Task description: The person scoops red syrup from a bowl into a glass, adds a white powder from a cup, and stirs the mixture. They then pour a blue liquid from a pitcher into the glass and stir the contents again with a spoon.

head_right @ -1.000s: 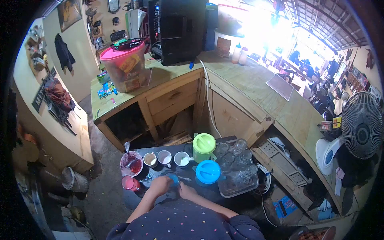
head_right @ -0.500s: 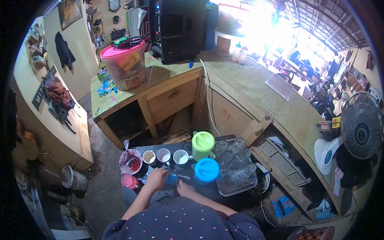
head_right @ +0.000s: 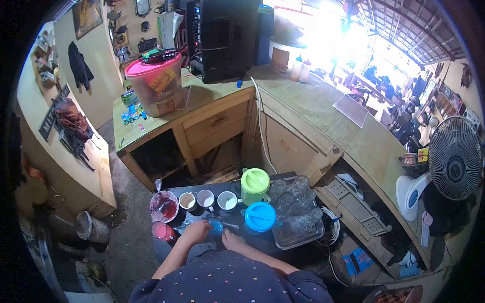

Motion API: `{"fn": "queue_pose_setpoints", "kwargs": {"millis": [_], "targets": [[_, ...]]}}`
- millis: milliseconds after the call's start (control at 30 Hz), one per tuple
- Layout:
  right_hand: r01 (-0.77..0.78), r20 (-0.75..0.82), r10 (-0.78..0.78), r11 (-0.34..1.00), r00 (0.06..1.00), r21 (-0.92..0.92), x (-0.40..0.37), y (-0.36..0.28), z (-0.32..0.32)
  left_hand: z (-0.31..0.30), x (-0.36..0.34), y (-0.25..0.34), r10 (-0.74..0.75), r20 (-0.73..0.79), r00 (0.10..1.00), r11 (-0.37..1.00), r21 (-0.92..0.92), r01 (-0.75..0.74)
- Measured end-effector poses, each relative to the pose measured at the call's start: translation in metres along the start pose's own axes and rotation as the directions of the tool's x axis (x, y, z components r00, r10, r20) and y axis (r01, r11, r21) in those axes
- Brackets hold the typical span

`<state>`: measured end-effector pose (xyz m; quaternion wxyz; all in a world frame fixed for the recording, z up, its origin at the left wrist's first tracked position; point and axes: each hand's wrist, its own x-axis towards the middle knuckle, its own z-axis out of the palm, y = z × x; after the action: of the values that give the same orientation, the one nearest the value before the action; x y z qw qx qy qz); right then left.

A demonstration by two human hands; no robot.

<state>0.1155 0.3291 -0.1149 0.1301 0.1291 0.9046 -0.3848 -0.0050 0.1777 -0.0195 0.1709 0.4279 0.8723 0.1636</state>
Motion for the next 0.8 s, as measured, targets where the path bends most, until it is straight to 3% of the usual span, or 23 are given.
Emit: {"fn": "queue_pose_setpoints", "kwargs": {"millis": [67,167,267,367,467,567,667,767,800], "targets": [[-0.022,-0.011,0.022,1.0,1.0,-0.006,0.0,0.0,0.002,0.003,0.004,-0.008,0.099,0.015,0.995,0.991,-0.086,-0.098],[-0.029,0.0,0.029,0.999,1.0,-0.016,0.002,0.002,0.003,-0.023,0.003,0.013,0.076,-0.162,0.984,0.987,-0.126,-0.097],[0.008,-0.038,-0.008,1.0,0.999,-0.007,0.001,0.003,0.005,-0.017,0.004,0.006,0.014,-0.033,0.999,0.987,0.158,-0.009],[0.024,-0.053,-0.025,1.0,0.998,-0.018,0.002,0.005,0.007,-0.007,0.003,0.0,0.032,0.135,0.99,0.999,0.039,-0.038],[0.03,-0.066,-0.032,0.999,0.997,-0.026,0.001,0.007,0.009,-0.011,0.009,0.004,0.074,-0.125,0.989,0.983,-0.155,-0.094],[0.026,-0.047,-0.027,1.0,0.999,-0.012,0.0,0.004,0.005,-0.02,0.004,0.008,0.012,-0.072,0.997,0.997,0.083,-0.006],[0.034,-0.028,-0.034,0.999,0.999,-0.005,0.002,0.006,0.006,0.005,0.006,-0.012,0.024,0.091,0.996,1.0,0.01,-0.025],[0.027,-0.012,-0.027,1.0,1.0,-0.002,0.003,0.008,0.005,-0.008,0.007,-0.002,0.064,-0.047,0.997,0.983,-0.167,-0.071],[0.02,-0.003,-0.02,1.0,1.0,0.001,0.002,0.006,0.004,-0.013,0.006,0.002,0.046,-0.085,0.995,0.987,-0.148,-0.059]]}}
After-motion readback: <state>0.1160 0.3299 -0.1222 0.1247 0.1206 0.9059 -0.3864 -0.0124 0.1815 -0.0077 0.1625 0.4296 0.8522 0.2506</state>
